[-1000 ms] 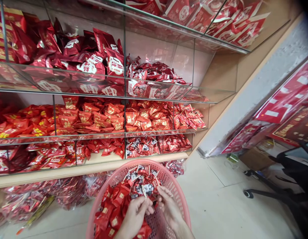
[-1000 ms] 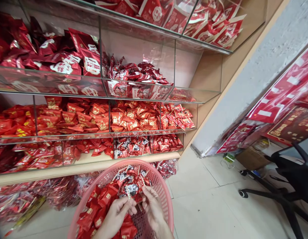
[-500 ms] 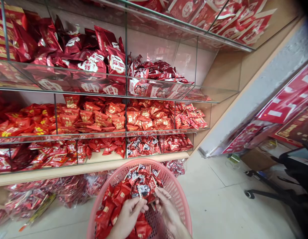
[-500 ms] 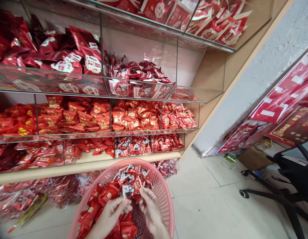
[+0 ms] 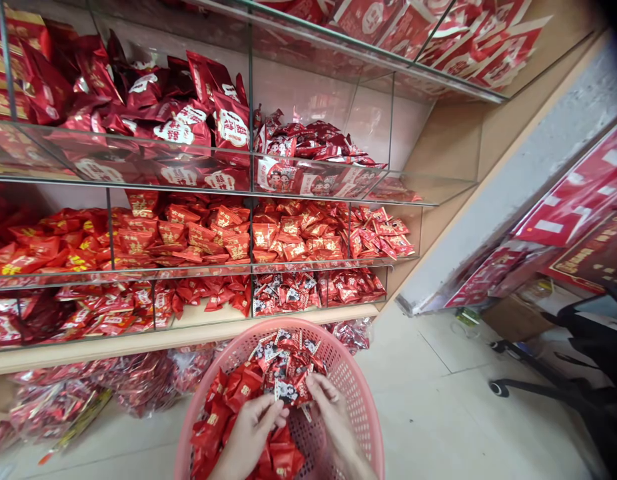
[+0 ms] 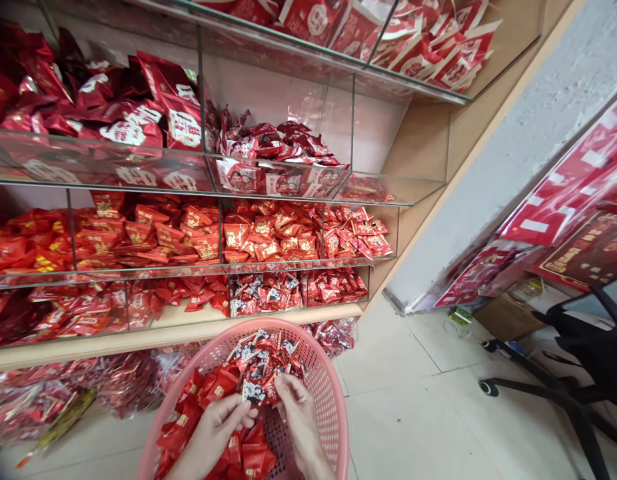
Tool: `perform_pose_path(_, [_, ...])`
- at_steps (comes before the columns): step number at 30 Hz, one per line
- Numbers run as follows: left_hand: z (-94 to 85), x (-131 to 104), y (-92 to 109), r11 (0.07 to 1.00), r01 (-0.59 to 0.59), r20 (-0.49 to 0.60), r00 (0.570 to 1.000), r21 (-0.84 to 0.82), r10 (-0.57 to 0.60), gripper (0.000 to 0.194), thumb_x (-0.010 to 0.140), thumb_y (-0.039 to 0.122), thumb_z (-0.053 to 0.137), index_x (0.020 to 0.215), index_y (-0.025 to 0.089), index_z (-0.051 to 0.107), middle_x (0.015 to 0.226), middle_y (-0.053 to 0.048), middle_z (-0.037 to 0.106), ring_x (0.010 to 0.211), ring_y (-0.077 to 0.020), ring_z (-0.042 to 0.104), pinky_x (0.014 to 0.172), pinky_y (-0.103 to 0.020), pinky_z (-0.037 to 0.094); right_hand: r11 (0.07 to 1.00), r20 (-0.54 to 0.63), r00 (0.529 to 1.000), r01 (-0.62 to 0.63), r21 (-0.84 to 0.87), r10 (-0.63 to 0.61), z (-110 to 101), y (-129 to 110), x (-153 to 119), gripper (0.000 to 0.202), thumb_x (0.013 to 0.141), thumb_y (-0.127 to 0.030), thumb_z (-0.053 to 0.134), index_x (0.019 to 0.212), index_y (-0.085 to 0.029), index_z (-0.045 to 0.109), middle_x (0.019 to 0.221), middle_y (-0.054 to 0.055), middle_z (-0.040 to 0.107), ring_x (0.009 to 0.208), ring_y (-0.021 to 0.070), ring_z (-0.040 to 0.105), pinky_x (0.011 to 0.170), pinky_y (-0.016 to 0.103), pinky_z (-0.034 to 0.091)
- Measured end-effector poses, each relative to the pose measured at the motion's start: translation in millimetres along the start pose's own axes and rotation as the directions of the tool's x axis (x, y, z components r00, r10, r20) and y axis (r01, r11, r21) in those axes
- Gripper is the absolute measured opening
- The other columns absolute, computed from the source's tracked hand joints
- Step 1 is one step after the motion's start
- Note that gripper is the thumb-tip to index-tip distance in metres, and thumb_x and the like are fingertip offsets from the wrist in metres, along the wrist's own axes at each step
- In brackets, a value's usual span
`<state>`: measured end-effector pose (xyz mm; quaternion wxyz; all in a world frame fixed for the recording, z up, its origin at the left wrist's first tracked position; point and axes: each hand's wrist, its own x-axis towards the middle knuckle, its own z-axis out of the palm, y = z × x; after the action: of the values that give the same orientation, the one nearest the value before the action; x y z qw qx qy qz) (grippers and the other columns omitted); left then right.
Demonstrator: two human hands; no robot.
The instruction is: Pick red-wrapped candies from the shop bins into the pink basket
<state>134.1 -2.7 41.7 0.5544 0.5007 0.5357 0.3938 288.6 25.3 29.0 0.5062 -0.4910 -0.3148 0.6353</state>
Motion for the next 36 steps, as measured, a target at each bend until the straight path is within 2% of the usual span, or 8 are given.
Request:
perform_pose_path(4, [-0.2, 0, 0, 0.999, -0.035, 0.009, 0.999, 0.011, 0.035, 0.038, 0.080, 0.049, 0.048, 0.066, 0.015, 0.057, 0.065, 0.000, 0.058, 0.068, -0.0133, 0.054, 0.066, -0.022, 0.043, 0.998, 0.004, 0.998, 0.061, -0.023, -0.061, 0, -2, -1, 0.025, 0.067, -0.041, 0.070, 0.075, -0.018, 0.070, 0.072, 0.001, 0.062, 0.069, 0.0127, 0.052, 0.068, 0.024, 0.042])
perform_pose_path(10, [-1.9, 5, 1, 0.995, -0.061, -0.173, 0.984, -0.079, 0.047, 0.028, 0.075, 0.045, 0.057, 0.075, 0.017, 0.060, 0.072, 0.001, 0.058, 0.070, -0.0122, 0.050, 0.067, -0.021, 0.041, 0.994, 0.061, 0.994, 0.090, -0.055, -0.087, -2, -2, -2, 0.022, 0.068, -0.038, 0.070, 0.077, -0.018, 0.071, 0.074, 0.002, 0.064, 0.071, 0.0140, 0.052, 0.071, 0.026, 0.041])
perform_pose_path(22, [0.2, 1, 6, 0.997, -0.052, -0.245, 0.969, -0.064, 0.035, 0.028, 0.076, 0.044, 0.056, 0.069, 0.018, 0.059, 0.069, 0.001, 0.057, 0.068, -0.0117, 0.049, 0.066, -0.020, 0.040, 0.991, -0.024, 0.998, 0.060, 0.118, -0.057, 4, 0, -2, 0.020, 0.064, -0.036, 0.074, 0.076, -0.021, 0.071, 0.075, 0.000, 0.065, 0.073, 0.0137, 0.054, 0.073, 0.026, 0.042])
perform_pose_path(26, [0.0, 1, 7, 0.995, -0.050, -0.277, 0.960, -0.082, 0.026, 0.030, 0.075, 0.047, 0.057, 0.068, 0.018, 0.058, 0.069, 0.001, 0.058, 0.069, -0.0122, 0.051, 0.068, -0.021, 0.041, 0.997, 0.004, 0.998, 0.063, 0.051, -0.063, 1, 2, 0, 0.021, 0.067, -0.037, 0.071, 0.078, -0.020, 0.070, 0.077, 0.001, 0.066, 0.074, 0.0143, 0.054, 0.072, 0.026, 0.042])
perform_pose_path(28, [-10.8, 3, 8, 0.995, -0.054, -0.322, 0.947, -0.088, 0.023, 0.031, 0.074, 0.048, 0.057, 0.070, 0.018, 0.058, 0.068, 0.001, 0.058, 0.069, -0.0123, 0.052, 0.068, -0.021, 0.042, 0.998, 0.013, 0.998, 0.066, 0.010, -0.066, -2, 3, 2, 0.021, 0.068, -0.038, 0.070, 0.078, -0.019, 0.070, 0.080, 0.002, 0.066, 0.075, 0.0143, 0.054, 0.071, 0.024, 0.041])
perform_pose_path(31, [-43.3, 13, 10, 0.993, -0.075, -0.443, 0.896, -0.096, 0.025, 0.033, 0.072, 0.050, 0.058, 0.076, 0.018, 0.057, 0.071, 0.002, 0.059, 0.070, -0.0118, 0.053, 0.068, -0.021, 0.043, 0.999, -0.033, 0.999, 0.036, 0.035, -0.035, -6, 4, 5, 0.023, 0.069, -0.040, 0.069, 0.080, -0.020, 0.069, 0.082, 0.002, 0.066, 0.069, 0.0119, 0.052, 0.060, 0.021, 0.038])
perform_pose_path(34, [-83.3, 32, 9, 0.991, -0.118, -0.548, 0.834, -0.056, 0.068, 0.037, 0.069, 0.053, 0.059, 0.079, 0.017, 0.056, 0.073, 0.001, 0.060, 0.068, -0.0115, 0.054, 0.066, -0.021, 0.044, 0.997, -0.050, 0.998, -0.025, 0.071, 0.029, -5, 5, 6, 0.026, 0.069, -0.042, 0.069, 0.082, -0.019, 0.068, 0.076, 0.001, 0.064, 0.049, 0.0057, 0.037, 0.044, 0.019, 0.026])
perform_pose_path(36, [-104.2, 48, 5, 0.992, -0.120, -0.543, 0.832, 0.029, 0.117, 0.040, 0.069, 0.056, 0.055, 0.079, 0.017, 0.054, 0.074, 0.000, 0.059, 0.068, -0.0126, 0.054, 0.065, -0.023, 0.045, 0.996, -0.034, 0.998, -0.045, 0.074, 0.048, -4, 5, 4, 0.026, 0.069, -0.042, 0.068, 0.080, -0.019, 0.067, 0.075, 0.000, 0.062, 0.045, 0.0033, 0.029, 0.042, 0.019, 0.020])
